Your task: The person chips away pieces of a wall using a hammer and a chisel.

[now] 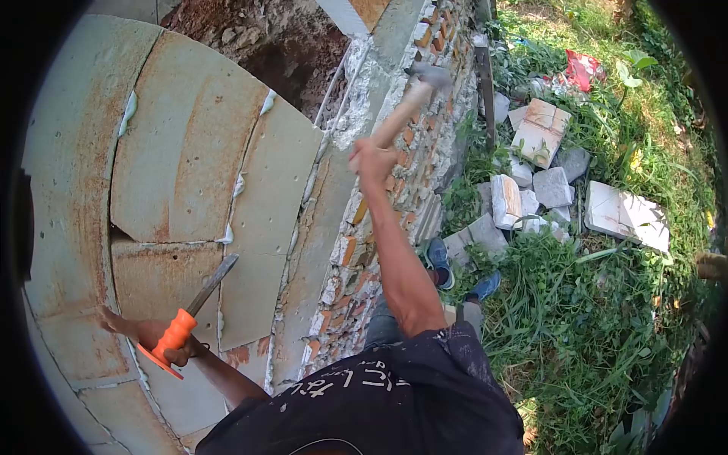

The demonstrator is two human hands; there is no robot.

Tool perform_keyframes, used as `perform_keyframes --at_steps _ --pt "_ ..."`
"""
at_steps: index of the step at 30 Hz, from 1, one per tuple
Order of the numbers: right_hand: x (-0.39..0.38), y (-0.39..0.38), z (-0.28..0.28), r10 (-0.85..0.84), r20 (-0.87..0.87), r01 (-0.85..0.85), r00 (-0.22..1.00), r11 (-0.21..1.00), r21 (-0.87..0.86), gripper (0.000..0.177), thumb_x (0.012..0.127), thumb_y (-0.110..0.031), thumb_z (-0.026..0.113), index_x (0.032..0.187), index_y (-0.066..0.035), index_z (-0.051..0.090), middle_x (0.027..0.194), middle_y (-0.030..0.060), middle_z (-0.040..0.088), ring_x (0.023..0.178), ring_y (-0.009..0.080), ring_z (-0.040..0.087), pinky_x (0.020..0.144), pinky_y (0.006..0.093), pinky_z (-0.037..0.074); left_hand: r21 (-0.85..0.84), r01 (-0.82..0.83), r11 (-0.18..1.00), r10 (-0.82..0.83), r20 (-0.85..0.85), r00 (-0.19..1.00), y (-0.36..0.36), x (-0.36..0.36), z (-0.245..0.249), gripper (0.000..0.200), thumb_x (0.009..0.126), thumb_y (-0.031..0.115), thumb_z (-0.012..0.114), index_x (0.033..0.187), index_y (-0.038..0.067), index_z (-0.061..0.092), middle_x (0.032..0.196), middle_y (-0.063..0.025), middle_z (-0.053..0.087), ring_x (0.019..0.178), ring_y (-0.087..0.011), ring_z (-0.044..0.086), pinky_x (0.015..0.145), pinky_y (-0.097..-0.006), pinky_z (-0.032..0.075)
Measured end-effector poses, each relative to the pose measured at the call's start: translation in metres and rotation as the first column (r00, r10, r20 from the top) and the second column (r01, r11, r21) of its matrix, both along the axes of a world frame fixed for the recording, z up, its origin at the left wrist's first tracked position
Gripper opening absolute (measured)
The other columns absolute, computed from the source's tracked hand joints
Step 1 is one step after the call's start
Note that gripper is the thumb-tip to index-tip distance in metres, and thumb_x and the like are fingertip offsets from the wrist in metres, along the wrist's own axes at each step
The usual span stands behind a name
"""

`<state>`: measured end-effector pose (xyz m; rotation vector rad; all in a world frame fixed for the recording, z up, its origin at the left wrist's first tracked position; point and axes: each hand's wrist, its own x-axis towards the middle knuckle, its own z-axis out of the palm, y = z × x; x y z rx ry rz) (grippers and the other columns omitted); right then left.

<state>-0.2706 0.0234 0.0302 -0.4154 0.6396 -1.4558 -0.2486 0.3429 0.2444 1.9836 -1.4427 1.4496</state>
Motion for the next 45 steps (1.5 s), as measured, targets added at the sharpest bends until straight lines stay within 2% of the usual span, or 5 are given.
perform_keyframes --at_steps 4,19,24,28,45 --pt "0.025 -0.008 -0.060 0.827 -0.179 -0.796 0.534 0.562 0.224 0.010 0.065 0.001 0.060 0.070 0.005 0.053 0.056 0.0086 0.052 0.041 0.0187 0.052 0.037 0.0311 0.043 -0.062 -0.091 0.994 0.092 0.020 0.996 0.010 -0.003 0.000 0.087 0.083 0.063 0.023 0.140 -0.003 0.022 0.141 -0.0244 0.028 0.136 -0.0335 0.019 0.111 -0.0490 0.002" --pt "-0.227 -0.191 0.063 -0.809 0.336 0.872 0.483 0.480 -0.098 0.012 0.070 -0.013 0.050 0.070 -0.001 0.051 0.069 0.0131 0.054 0.066 0.0252 0.058 0.068 0.0340 0.052 -0.142 -0.009 0.990 0.007 -0.009 1.000 -0.009 -0.002 -0.008 0.082 0.083 0.059 0.022 0.140 -0.001 0.024 0.139 -0.0280 0.030 0.136 -0.0382 0.014 0.109 -0.0531 0.005" --pt "0.066 0.032 -0.118 0.928 -0.164 -0.868 0.333 0.370 0.331 0.015 0.068 0.000 0.060 0.080 0.006 0.054 0.059 0.0097 0.056 0.044 0.0173 0.054 0.041 0.0296 0.044 0.000 -0.050 0.999 0.050 -0.018 0.999 0.011 0.004 -0.003 0.081 0.083 0.060 0.023 0.140 0.002 0.026 0.138 -0.0279 0.031 0.135 -0.0403 0.015 0.109 -0.0547 0.005" --pt "0.034 0.017 -0.074 0.909 -0.079 -0.849 0.408 0.410 0.332 0.018 0.065 0.001 0.061 0.080 0.006 0.053 0.060 0.0101 0.055 0.044 0.0174 0.055 0.040 0.0296 0.046 -0.060 -0.006 0.998 0.008 0.027 1.000 0.014 0.004 -0.005 0.079 0.084 0.059 0.023 0.141 0.004 0.027 0.138 -0.0280 0.032 0.135 -0.0413 0.015 0.108 -0.0557 0.005" --pt "0.021 -0.099 -0.010 -0.471 -0.040 0.473 0.881 0.874 0.115 0.020 0.068 -0.002 0.057 0.084 0.002 0.046 0.066 0.0067 0.055 0.056 0.0204 0.056 0.055 0.0290 0.048 -0.052 -0.082 0.995 0.083 0.015 0.996 -0.009 -0.002 -0.006 0.083 0.083 0.059 0.024 0.137 -0.004 0.029 0.136 -0.0287 0.035 0.132 -0.0373 0.026 0.109 -0.0530 0.007"
